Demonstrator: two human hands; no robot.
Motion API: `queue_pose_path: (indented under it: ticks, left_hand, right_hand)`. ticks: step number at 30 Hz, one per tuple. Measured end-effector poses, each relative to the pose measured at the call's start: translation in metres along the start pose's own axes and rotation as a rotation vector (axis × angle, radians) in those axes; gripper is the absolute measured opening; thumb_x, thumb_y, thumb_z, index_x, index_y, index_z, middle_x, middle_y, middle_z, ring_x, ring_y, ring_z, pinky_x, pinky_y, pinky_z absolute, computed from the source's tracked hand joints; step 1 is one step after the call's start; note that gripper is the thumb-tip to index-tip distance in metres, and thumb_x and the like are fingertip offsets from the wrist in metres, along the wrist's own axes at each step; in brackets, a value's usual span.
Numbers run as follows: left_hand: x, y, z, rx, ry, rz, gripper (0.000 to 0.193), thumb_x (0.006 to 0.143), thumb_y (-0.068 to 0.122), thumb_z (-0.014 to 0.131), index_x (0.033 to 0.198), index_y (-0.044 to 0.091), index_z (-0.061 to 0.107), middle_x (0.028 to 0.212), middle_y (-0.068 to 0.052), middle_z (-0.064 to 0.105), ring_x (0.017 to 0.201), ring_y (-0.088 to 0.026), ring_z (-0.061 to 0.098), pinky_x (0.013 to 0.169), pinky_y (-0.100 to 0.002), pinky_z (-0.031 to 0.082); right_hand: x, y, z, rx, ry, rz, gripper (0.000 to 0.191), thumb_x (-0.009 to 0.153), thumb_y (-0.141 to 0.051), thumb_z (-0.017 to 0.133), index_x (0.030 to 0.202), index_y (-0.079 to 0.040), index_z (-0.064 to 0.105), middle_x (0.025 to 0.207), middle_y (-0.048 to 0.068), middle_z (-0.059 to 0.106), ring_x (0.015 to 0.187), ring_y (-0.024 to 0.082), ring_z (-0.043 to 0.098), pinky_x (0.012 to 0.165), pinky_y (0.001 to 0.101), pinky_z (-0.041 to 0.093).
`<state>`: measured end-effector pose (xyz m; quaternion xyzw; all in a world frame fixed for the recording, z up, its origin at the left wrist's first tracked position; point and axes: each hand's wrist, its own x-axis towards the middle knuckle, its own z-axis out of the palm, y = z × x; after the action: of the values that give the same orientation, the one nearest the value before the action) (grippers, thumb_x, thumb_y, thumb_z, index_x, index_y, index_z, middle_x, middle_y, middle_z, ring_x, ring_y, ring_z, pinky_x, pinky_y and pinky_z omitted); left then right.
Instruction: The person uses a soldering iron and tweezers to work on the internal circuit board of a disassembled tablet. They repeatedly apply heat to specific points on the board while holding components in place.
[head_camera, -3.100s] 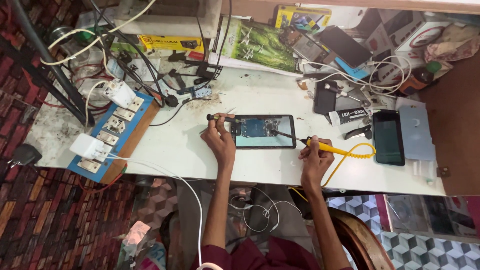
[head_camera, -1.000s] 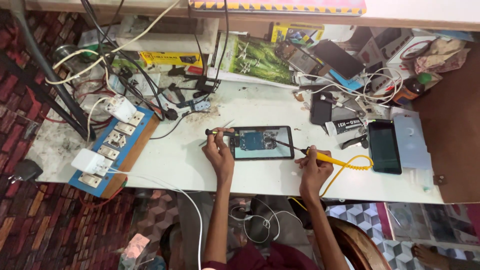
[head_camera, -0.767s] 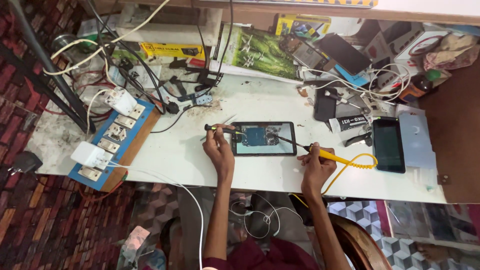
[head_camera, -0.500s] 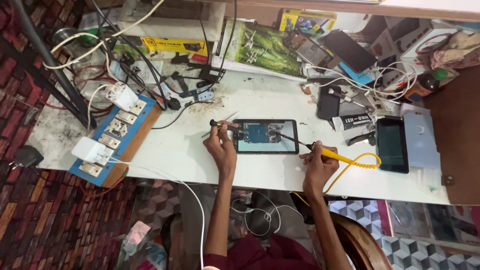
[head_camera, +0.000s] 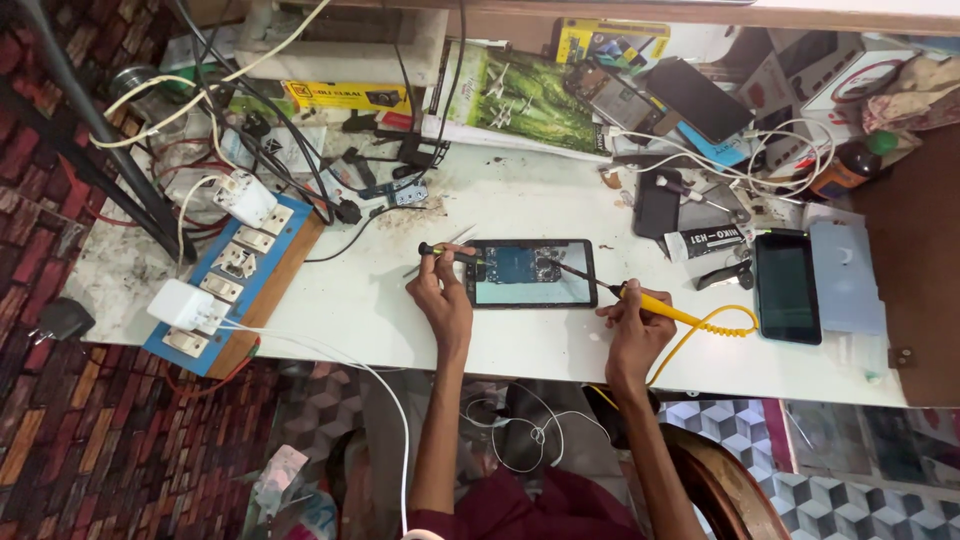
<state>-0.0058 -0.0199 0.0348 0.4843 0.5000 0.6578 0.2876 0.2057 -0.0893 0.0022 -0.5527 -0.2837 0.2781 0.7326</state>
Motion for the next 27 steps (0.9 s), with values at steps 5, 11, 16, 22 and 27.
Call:
queue_pose_path:
  ticks: [5,11,16,22,27]
  left_hand:
    - [0.0006,0.0043,-0.0006,0.055,0.013,0.016,0.022,0.106,0.008,0.050,0.097,-0.002,0.068,0.088,-0.008,0.078,0.057,-0.011,0.054,0.053,-0.030,0.037]
    - [0.0002,0.0037,-0.0006,0.073,0.017,0.051,0.022,0.107,0.010,0.051,0.096,-0.001,0.067,0.087,-0.008,0.078,0.052,-0.009,0.050,0.049,-0.029,0.034]
    - [0.0002,0.0045,0.0004,0.075,0.021,-0.025,0.022,0.107,0.012,0.051,0.099,-0.001,0.066,0.088,-0.007,0.079,0.049,-0.008,0.046,0.046,-0.029,0.033]
    - [-0.0002,0.0029,-0.0004,0.093,0.013,-0.010,0.023,0.107,0.013,0.050,0.099,0.000,0.067,0.088,-0.007,0.078,0.050,-0.008,0.047,0.047,-0.028,0.033]
    - [0.0006,-0.0014,0.0009,0.075,0.021,-0.015,0.022,0.108,0.014,0.051,0.099,0.000,0.066,0.089,-0.007,0.079,0.051,-0.008,0.047,0.047,-0.028,0.033]
  right_hand:
    - [-0.0009,-0.0002,0.0014,-0.030,-0.020,-0.017,0.023,0.106,-0.022,0.064,0.097,-0.002,0.055,0.064,0.006,0.059,0.056,0.014,0.061,0.055,0.0262,0.045]
    - [-0.0011,0.0013,-0.0002,-0.042,-0.010,0.000,0.022,0.106,-0.020,0.064,0.097,-0.002,0.056,0.066,0.007,0.061,0.058,0.015,0.063,0.056,0.0262,0.045]
    - [-0.0016,0.0018,-0.0024,0.009,-0.013,-0.015,0.022,0.107,-0.018,0.063,0.095,-0.002,0.054,0.063,0.007,0.059,0.058,0.016,0.064,0.056,0.0272,0.046]
    - [-0.0023,-0.0002,-0.0003,-0.024,-0.010,0.008,0.020,0.106,-0.019,0.063,0.099,-0.001,0.058,0.065,0.007,0.060,0.060,0.015,0.063,0.058,0.0268,0.047]
    - [-0.0023,-0.0027,0.0015,-0.028,-0.001,0.019,0.022,0.106,-0.020,0.064,0.100,-0.001,0.058,0.068,0.007,0.061,0.062,0.014,0.065,0.058,0.0260,0.045]
